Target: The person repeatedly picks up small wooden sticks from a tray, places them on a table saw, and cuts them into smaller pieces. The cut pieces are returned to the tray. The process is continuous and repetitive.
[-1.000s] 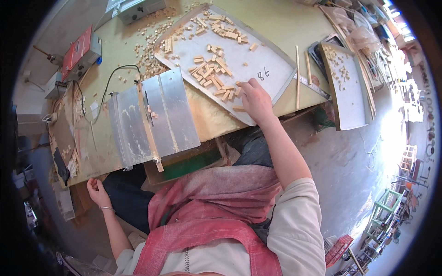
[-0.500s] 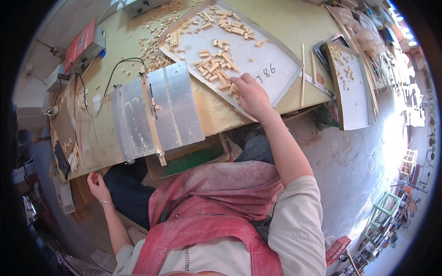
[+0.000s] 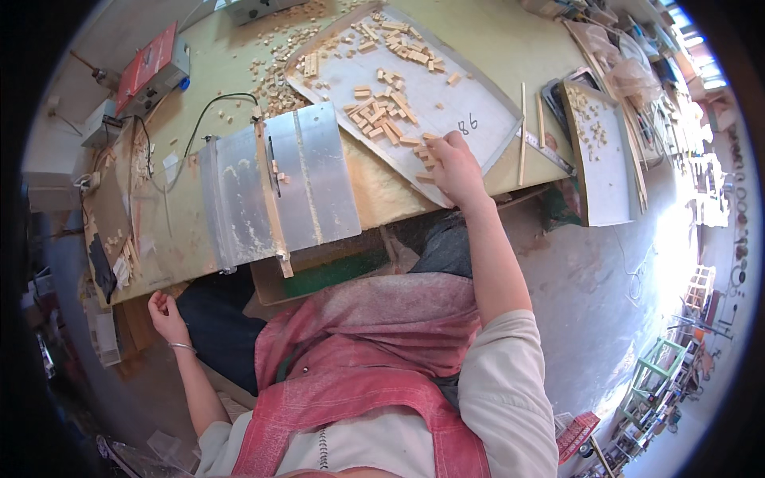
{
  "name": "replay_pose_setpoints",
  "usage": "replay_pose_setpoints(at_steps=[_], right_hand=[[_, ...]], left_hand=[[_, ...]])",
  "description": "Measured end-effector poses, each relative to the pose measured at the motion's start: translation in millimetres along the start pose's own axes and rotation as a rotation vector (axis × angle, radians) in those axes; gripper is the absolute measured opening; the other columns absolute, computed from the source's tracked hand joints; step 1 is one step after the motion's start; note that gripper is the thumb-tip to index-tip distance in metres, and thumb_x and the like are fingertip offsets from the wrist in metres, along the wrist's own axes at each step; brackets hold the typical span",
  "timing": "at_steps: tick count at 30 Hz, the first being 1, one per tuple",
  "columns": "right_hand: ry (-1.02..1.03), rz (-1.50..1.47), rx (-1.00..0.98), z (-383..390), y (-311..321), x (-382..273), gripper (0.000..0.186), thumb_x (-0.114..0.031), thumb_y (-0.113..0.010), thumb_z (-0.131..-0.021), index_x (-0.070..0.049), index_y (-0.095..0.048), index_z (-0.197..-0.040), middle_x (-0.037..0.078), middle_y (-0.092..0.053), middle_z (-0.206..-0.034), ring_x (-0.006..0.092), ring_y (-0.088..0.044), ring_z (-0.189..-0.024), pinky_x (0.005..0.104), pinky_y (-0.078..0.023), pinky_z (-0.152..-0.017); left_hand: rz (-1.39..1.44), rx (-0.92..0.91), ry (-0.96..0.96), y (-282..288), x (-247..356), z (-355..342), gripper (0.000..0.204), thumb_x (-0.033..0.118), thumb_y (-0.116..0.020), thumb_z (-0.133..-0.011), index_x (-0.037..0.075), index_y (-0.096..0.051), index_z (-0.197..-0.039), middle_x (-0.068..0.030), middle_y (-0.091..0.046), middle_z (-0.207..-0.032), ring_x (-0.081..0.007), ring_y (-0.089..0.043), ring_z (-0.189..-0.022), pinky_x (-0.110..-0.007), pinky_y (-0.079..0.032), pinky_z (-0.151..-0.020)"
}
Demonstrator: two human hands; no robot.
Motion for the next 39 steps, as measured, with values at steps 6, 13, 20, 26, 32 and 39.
replay_pose_setpoints(at_steps=[6,13,20,26,32,39], right_hand=[[-0.175,-0.014,0.029,9.3,1.8,33.7,0.023,-0.01,-0.063,-0.09,-0.004,-0.07,-0.111,0.017,-0.066,-0.116,0.0362,-0.068,-0.104,0.0446,-0.055,-0.089],[-0.159,-0.106,-0.053,7.2,-5.0,32.8,0.015,-0.008,-0.067,-0.09,0.001,-0.069,-0.102,0.014,-0.066,-0.099,0.027,-0.068,-0.09,0.0363,-0.055,-0.082],[-0.095,-0.223,-0.019,11.0,3.9,27.2,0.014,-0.008,-0.069,-0.089,0.001,-0.068,-0.1,0.012,-0.063,-0.096,0.0228,-0.062,-0.083,0.0332,-0.052,-0.079],[-0.03,-0.18,-0.183,14.1,2.2,-0.5,0.014,-0.012,-0.069,-0.089,-0.001,-0.067,-0.098,0.016,-0.065,-0.102,0.0369,-0.068,-0.095,0.0443,-0.056,-0.086],[-0.095,-0.068,-0.098,6.8,-2.6,13.4,0.031,-0.01,-0.072,-0.086,-0.003,-0.065,-0.116,0.017,-0.062,-0.109,0.0367,-0.065,-0.103,0.0424,-0.054,-0.092],[0.01,-0.035,-0.153,-4.4,7.7,-5.9,0.056,-0.007,-0.066,-0.08,-0.011,-0.063,-0.136,0.019,-0.06,-0.121,0.0406,-0.064,-0.111,0.0458,-0.054,-0.097]], left_hand=[[-0.025,-0.004,-0.025,0.4,-3.5,-1.2,0.029,0.009,-0.07,-0.1,-0.001,-0.065,-0.127,-0.0093,-0.07,-0.115,-0.0166,-0.065,-0.094,-0.032,-0.055,-0.088],[-0.034,-0.017,-0.015,-0.8,-1.6,-2.3,0.031,0.009,-0.07,-0.1,-0.002,-0.064,-0.129,-0.0092,-0.07,-0.116,-0.0162,-0.065,-0.094,-0.032,-0.055,-0.088],[-0.035,-0.023,-0.002,-0.9,-0.9,-2.6,0.032,0.009,-0.07,-0.1,-0.001,-0.065,-0.129,-0.0093,-0.071,-0.116,-0.0163,-0.066,-0.096,-0.032,-0.054,-0.09],[-0.025,-0.023,-0.002,-1.3,-0.2,-2.7,0.031,0.009,-0.071,-0.1,-0.001,-0.065,-0.129,-0.0088,-0.071,-0.115,-0.0162,-0.066,-0.096,-0.032,-0.054,-0.091],[-0.021,-0.032,0.003,-0.7,-3.5,-4.0,0.032,0.01,-0.07,-0.101,-0.002,-0.064,-0.13,-0.0109,-0.071,-0.116,-0.0183,-0.067,-0.101,-0.033,-0.054,-0.094],[-0.054,-0.036,-0.003,0.3,-4.5,-4.1,0.033,0.012,-0.07,-0.101,-0.002,-0.064,-0.131,-0.0124,-0.072,-0.117,-0.0195,-0.068,-0.103,-0.034,-0.054,-0.096]])
Point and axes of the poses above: each hand's wrist, its own z-axis away from the middle knuckle, its own y-axis out of the back of the hand, x = y × z, the point moved 3 cm from there along -z, towards the middle knuckle
